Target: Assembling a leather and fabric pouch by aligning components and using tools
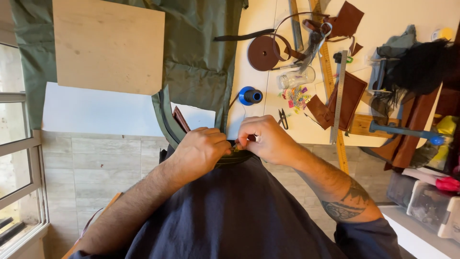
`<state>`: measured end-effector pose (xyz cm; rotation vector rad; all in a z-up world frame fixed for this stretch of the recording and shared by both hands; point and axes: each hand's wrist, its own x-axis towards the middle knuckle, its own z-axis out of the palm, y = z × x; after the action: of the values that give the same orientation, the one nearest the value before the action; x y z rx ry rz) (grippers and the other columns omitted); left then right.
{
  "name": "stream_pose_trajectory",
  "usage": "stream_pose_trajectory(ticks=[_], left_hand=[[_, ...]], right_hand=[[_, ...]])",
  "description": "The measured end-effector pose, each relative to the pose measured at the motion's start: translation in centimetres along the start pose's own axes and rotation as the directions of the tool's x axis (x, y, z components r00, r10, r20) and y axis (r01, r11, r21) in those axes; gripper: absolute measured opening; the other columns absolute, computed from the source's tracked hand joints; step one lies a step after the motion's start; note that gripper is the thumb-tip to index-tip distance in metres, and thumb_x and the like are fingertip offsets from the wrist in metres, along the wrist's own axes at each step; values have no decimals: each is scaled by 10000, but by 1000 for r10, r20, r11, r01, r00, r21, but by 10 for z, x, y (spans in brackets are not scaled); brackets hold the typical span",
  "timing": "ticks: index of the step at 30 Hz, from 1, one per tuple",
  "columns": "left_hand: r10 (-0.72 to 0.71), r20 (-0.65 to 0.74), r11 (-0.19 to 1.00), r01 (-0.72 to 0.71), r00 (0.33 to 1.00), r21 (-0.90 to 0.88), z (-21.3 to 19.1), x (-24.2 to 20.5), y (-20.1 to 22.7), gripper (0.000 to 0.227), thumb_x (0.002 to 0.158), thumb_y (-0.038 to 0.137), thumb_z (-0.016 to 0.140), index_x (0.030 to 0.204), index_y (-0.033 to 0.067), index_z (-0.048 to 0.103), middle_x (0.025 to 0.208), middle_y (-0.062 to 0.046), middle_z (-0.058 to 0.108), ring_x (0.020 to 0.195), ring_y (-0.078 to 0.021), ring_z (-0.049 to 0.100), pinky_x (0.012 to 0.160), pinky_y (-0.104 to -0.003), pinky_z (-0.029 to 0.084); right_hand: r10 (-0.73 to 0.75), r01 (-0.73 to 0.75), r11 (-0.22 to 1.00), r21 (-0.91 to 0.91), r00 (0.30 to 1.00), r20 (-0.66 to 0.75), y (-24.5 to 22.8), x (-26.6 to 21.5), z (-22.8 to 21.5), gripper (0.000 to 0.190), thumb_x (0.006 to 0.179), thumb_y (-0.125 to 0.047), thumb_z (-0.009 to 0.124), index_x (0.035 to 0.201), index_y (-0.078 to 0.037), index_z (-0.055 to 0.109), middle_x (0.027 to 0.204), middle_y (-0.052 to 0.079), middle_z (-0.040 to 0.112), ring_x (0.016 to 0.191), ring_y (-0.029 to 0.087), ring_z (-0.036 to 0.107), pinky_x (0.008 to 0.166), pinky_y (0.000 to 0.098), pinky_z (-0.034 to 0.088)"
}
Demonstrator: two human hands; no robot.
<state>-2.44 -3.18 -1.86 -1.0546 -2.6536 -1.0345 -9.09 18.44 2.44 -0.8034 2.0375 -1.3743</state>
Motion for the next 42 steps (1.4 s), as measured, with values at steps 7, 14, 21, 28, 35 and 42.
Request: stream_pose_trajectory(ticks=[7, 14, 21, 28, 35, 42], left_hand=[[19, -15, 999, -18, 1000, 27, -10, -1, -10, 292, 978, 178, 632, 695, 144, 565, 653, 24, 511, 655, -206, 593, 587, -339, 487], [-10, -87, 1000, 10, 996, 6, -26, -9, -24, 296, 1065, 215, 564, 793, 124, 640, 698, 6, 539, 660, -211, 599, 603, -320, 499], [-104, -95, 986, 89, 990, -144, -29, -14, -31, 283, 1077, 285, 534, 956, 109, 720, 756, -18, 633, 697, -245, 642, 643, -345, 527], [-208, 174, 831, 268, 963, -487, -49, 22, -21, 482, 956, 306, 701, 1319, -3, 634, 925, -215, 761, 885, -460, 718, 767, -555, 581], [-78, 154, 930, 128, 985, -345, -17, 23, -31, 226, 1014, 272, 651, 881, 103, 722, 765, -36, 721, 697, -305, 712, 611, -398, 586], [-115, -14, 980, 111, 993, -165, -12, 16, -28, 287, 1055, 297, 589, 822, 174, 701, 669, 65, 589, 555, -185, 613, 521, -270, 533]], right_hand=[[54, -43, 990, -138, 996, 74, -11, 5, -1, 87, 847, -10, 748, 928, -24, 719, 831, 109, 729, 802, 280, 680, 806, 436, 552], [-82, 61, 964, -259, 994, -71, 34, -25, -5, 191, 982, -243, 685, 1046, -78, 757, 927, 84, 762, 907, 328, 713, 867, 477, 524], [-212, 154, 953, -260, 954, -214, 26, -20, 8, 192, 1024, -219, 638, 933, -94, 753, 804, 25, 693, 741, 260, 666, 800, 382, 503], [-292, 219, 925, -311, 933, -211, 9, -10, 5, 215, 1028, -238, 625, 883, -115, 723, 747, 11, 646, 694, 244, 640, 747, 369, 457], [-341, 225, 856, -465, 922, -182, 1, -9, 0, 211, 1019, -225, 651, 880, -76, 704, 746, 40, 621, 696, 264, 632, 694, 376, 474], [-207, 2, 782, -623, 944, -258, -4, -38, -15, 53, 926, -120, 724, 924, -68, 733, 758, 69, 663, 686, 285, 673, 647, 393, 539]])
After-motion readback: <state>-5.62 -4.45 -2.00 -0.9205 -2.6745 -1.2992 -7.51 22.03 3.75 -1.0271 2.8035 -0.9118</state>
